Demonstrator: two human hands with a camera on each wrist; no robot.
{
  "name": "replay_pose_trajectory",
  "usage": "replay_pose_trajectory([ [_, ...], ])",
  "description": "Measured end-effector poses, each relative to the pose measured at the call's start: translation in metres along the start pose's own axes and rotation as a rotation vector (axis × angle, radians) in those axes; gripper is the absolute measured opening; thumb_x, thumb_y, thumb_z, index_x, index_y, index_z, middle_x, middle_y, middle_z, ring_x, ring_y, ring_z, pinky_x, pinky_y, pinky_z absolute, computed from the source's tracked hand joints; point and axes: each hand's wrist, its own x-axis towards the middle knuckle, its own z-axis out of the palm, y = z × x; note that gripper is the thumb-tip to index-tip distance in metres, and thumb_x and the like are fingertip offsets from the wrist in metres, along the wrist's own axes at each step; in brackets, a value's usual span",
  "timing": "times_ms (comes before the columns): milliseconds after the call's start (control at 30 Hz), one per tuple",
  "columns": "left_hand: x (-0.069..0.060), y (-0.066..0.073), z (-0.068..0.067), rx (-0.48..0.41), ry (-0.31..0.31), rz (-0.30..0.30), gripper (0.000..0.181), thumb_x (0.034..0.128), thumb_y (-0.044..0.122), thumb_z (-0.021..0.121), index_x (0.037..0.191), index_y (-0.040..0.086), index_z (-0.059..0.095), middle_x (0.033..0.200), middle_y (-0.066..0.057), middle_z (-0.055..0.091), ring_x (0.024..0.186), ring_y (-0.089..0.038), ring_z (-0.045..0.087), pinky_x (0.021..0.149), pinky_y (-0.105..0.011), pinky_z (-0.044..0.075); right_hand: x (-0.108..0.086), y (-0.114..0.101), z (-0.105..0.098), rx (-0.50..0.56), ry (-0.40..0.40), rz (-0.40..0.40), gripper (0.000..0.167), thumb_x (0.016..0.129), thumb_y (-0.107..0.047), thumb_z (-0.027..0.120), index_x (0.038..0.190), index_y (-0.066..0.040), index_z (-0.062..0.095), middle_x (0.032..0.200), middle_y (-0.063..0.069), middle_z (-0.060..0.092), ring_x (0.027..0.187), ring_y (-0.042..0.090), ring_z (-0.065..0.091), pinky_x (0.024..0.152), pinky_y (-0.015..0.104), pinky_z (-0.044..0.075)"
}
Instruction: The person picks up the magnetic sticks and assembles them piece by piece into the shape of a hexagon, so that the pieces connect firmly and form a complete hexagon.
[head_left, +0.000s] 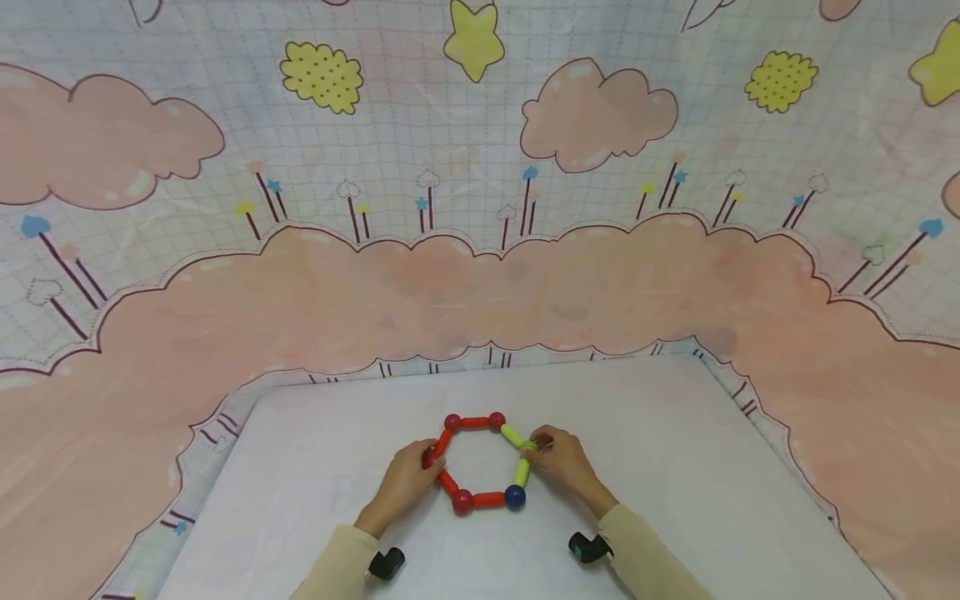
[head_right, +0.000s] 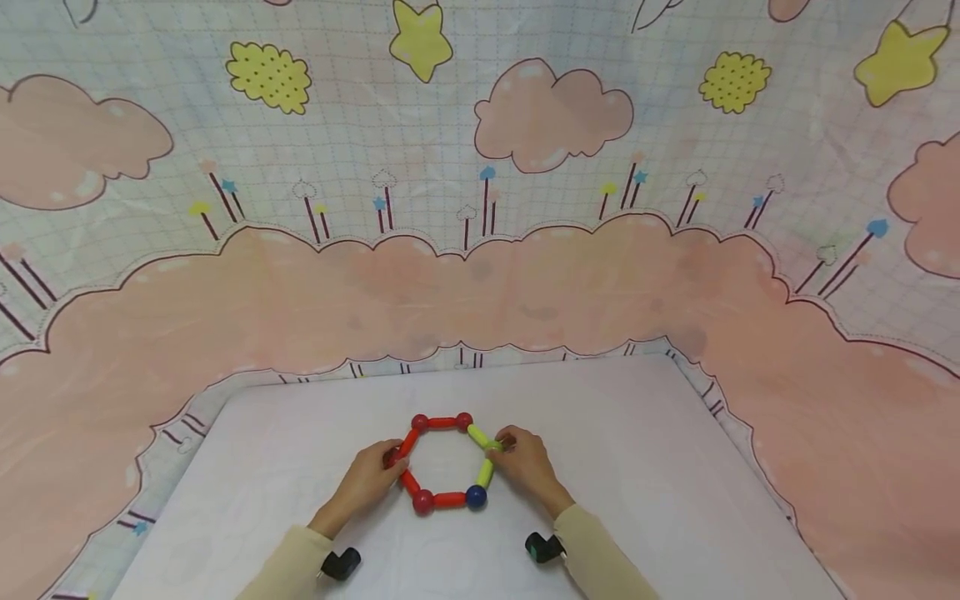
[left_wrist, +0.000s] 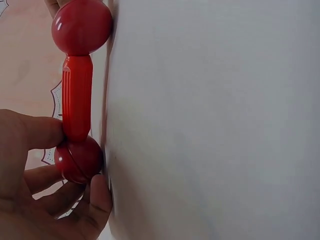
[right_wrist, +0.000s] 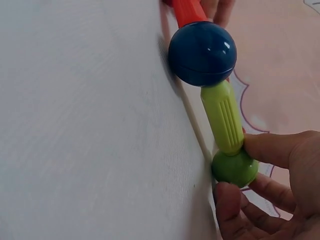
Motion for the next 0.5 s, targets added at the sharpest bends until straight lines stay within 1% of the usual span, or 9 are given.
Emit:
replay_pose_trajectory([
  [200,0.01,0.005,0.004,-0.028,-0.031,0.016,0.042,0.0908,0.019,0.069,0.128,0.0,0.061,0.095,-0.007,0.065,0.079,-0.015,0.054,0.073,-0.03,0.051,0.0,0.006,-0.004,0.02,0.028,0.04,0.03,0.083,-0.024,0.078,0.105,-0.008,0.067,0.104,0.009,0.068,0.082,0.015,0.06,0.067,0.027,0.05],
  [333,0.015,0.009,0.007,-0.038,-0.048,0.017,0.043,0.0908,0.019,0.069,0.129,0.0,0.06,0.097,-0.008,0.064,0.081,-0.017,0.053,0.075,-0.031,0.051,0.001,0.009,-0.007,0.025,0.054,0.06,0.03,0.083,-0.023,0.078,0.105,-0.007,0.067,0.103,0.009,0.069,0.08,0.016,0.06,0.066,0.026,0.05],
  [500,0.019,0.01,0.011,-0.041,-0.061,0.016,0.044,0.0908,0.019,0.069,0.13,0.0,0.06,0.098,-0.008,0.063,0.083,-0.017,0.053,0.076,-0.032,0.05,0.001,0.011,-0.01,0.041,0.062,0.082,0.03,0.083,-0.023,0.078,0.106,-0.006,0.066,0.103,0.01,0.069,0.077,0.015,0.06,0.061,0.026,0.05],
])
